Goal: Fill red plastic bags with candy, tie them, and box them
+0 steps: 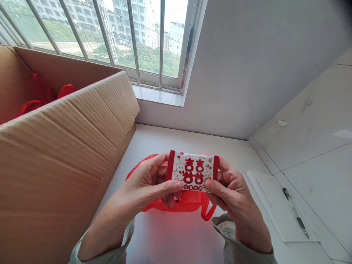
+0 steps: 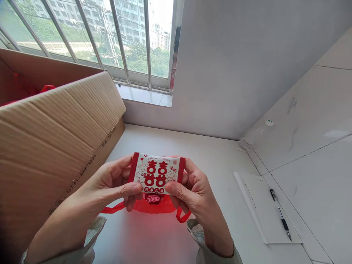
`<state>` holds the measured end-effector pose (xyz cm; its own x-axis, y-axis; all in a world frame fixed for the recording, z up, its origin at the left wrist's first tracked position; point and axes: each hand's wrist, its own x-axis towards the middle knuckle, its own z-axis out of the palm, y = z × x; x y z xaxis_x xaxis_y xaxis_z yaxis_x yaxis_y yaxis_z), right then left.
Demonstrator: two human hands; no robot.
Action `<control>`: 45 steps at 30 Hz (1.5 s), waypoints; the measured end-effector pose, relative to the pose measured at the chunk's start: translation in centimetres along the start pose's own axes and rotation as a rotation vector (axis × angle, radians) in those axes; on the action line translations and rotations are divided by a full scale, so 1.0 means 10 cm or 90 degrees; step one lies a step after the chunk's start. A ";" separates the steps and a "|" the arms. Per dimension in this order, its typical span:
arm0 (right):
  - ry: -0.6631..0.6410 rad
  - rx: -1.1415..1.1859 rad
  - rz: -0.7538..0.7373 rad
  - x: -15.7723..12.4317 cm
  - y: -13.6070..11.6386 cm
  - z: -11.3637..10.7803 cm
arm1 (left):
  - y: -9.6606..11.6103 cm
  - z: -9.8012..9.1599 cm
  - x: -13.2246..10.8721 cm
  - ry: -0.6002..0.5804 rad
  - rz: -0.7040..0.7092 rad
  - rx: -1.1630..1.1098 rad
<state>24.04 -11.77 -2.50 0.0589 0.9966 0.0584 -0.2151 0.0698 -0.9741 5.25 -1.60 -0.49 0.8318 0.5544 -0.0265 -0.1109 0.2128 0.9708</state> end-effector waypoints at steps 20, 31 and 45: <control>0.062 -0.115 0.018 0.04 0.06 0.07 | -0.04 -0.03 0.00 0.123 0.040 0.173; 0.108 -0.139 -0.027 0.09 0.15 0.12 | -0.03 0.02 0.00 0.162 0.040 0.217; 0.103 -0.261 -0.037 0.05 0.02 0.13 | -0.08 0.01 0.07 0.086 0.035 0.270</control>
<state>22.75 -11.19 -2.41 0.2190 0.9692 0.1127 0.1955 0.0695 -0.9782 5.93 -1.44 -1.23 0.7492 0.6619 0.0249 0.1024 -0.1529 0.9829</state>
